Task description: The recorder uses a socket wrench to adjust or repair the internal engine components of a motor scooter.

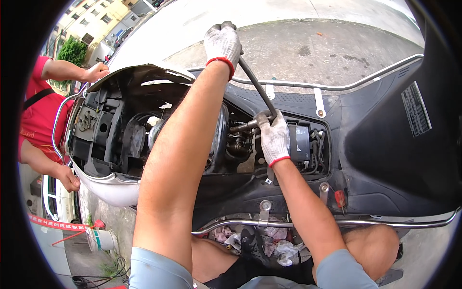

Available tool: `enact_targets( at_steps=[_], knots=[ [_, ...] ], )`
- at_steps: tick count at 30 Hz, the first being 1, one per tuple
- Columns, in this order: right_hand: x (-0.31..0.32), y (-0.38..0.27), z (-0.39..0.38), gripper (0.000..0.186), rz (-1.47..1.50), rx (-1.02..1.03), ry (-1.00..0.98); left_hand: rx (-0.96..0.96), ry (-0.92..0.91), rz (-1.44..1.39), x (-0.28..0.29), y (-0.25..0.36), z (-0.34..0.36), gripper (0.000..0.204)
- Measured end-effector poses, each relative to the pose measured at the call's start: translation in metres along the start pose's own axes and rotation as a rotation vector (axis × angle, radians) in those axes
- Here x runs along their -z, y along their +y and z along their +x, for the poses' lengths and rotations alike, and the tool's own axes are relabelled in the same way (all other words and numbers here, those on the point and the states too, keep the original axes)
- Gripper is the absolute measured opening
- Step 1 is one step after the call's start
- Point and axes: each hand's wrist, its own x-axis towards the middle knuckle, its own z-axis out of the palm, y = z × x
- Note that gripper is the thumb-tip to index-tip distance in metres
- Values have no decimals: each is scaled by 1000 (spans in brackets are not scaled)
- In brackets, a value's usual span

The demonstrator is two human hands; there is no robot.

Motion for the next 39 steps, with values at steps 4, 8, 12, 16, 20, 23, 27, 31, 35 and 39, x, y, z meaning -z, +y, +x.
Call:
enact_targets(
  at_steps=[4, 8, 12, 16, 20, 23, 27, 31, 35, 39],
  knots=[
    [12, 12, -2, 15, -12, 78, -7, 69, -52, -364, 16, 27, -32, 26],
    [34, 24, -19, 17, -35, 149, 12, 93, -113, -489, 38, 57, -107, 25],
    [47, 45, -31, 16, -106, 217, 2, 101, -28, -523, 61, 48, -164, 25],
    [47, 57, -38, 14, -214, 264, -2, 98, 15, -610, 77, 34, -196, 23],
    [46, 64, -43, 13, -199, 187, -29, 109, 67, -606, 82, 31, -210, 22],
    [43, 62, -48, 14, -203, 235, -36, 103, 79, -626, 88, 26, -220, 21],
    [50, 76, -38, 14, -224, 269, -37, 75, 89, -608, 87, 20, -242, 21],
    [48, 75, -34, 13, -219, 232, -67, 129, 83, -604, 85, 30, -223, 20],
    [43, 68, -35, 16, -73, 39, -104, 159, 82, -473, 70, 28, -175, 23],
    [48, 71, -29, 15, -120, 149, -92, 136, 120, -406, 52, 13, -158, 22]
  ],
)
